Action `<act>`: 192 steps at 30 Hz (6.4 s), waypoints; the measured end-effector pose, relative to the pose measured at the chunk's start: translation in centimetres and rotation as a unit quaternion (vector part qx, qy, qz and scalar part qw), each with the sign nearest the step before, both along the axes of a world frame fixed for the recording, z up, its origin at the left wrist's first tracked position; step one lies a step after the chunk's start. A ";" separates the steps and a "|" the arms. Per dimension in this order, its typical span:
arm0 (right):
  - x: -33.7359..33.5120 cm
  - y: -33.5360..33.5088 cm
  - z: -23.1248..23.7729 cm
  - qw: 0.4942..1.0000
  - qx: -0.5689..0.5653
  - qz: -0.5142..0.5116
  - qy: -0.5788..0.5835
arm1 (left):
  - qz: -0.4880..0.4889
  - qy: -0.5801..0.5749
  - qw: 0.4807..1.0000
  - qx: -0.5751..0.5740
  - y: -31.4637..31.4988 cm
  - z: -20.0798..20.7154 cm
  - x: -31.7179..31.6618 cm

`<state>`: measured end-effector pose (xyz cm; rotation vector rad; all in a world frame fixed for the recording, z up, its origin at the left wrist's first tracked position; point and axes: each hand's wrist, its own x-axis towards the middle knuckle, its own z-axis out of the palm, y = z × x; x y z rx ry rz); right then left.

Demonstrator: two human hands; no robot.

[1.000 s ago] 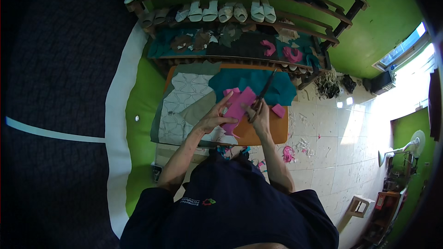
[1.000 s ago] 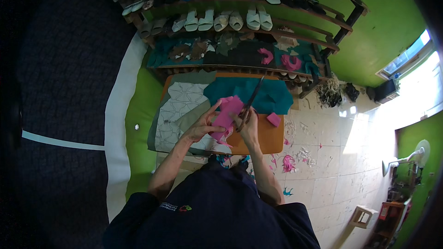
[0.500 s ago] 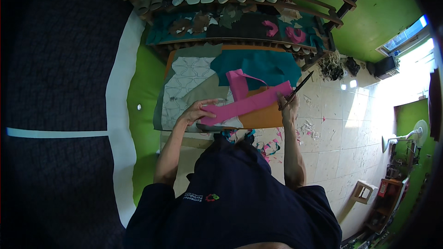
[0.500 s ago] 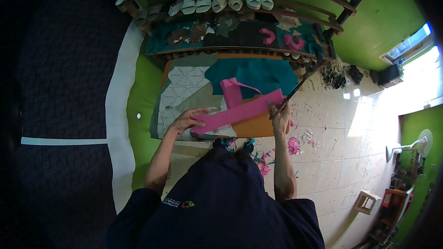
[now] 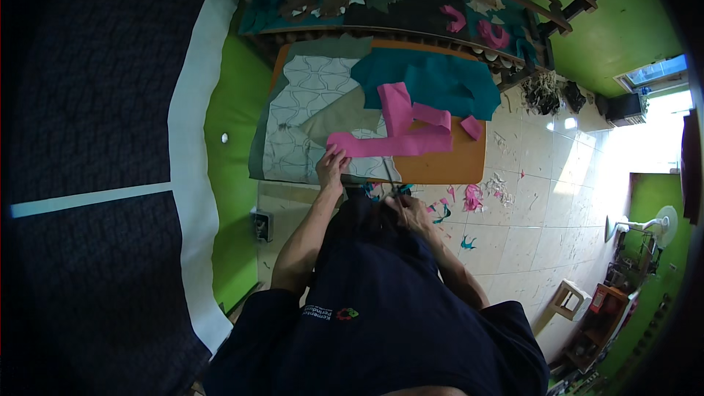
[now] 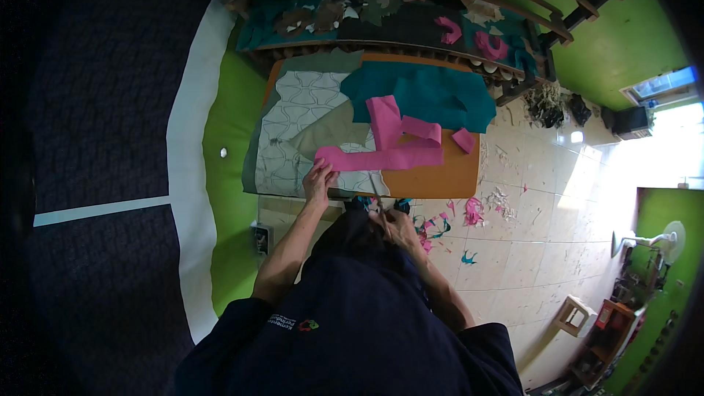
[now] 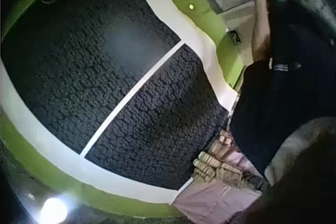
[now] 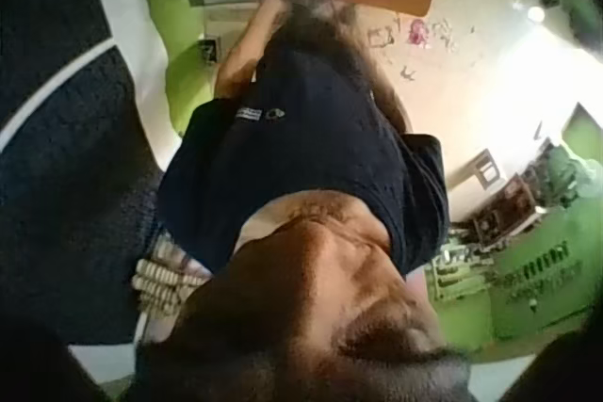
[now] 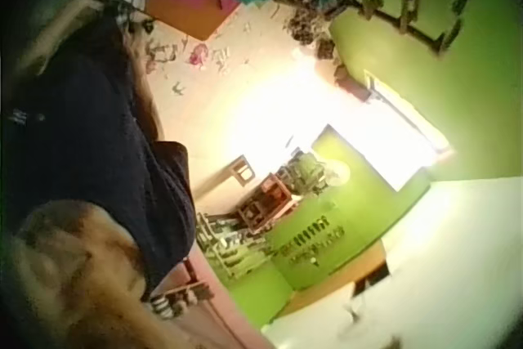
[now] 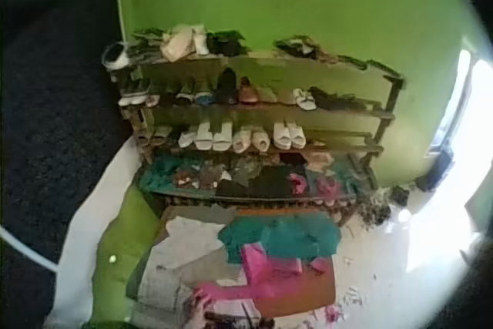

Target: The person is cutting pieces of pink and teal fabric using scissors on a wooden table.

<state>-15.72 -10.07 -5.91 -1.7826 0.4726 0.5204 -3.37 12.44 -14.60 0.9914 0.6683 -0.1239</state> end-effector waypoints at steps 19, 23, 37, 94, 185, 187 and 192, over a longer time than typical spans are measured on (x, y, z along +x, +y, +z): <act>6.3 6.2 -1.1 0.994 0.045 0.048 0.092 | -0.071 0.032 0.997 0.025 -1.3 0.6 0.4; 7.0 6.4 -3.4 0.997 0.040 0.065 0.006 | -0.086 0.033 0.995 0.040 -1.3 0.5 0.9; 7.5 6.6 -4.9 0.921 -0.077 0.067 -0.377 | -0.068 0.034 0.997 0.030 -1.5 0.2 1.4; 6.9 4.5 4.8 0.981 -0.050 0.142 -0.123 | -0.219 -0.096 0.970 0.045 -0.2 12.3 4.0; 1.4 -0.7 6.1 0.987 -0.054 0.123 -0.087 | -0.566 -0.049 0.820 0.070 1.0 13.8 0.5; 1.0 -0.7 5.7 0.988 -0.057 0.125 -0.077 | -0.519 -0.043 0.851 0.064 1.1 13.9 -0.1; 1.1 -0.6 5.8 0.992 -0.047 0.096 -0.061 | -0.295 -0.066 0.951 0.069 1.2 12.6 0.4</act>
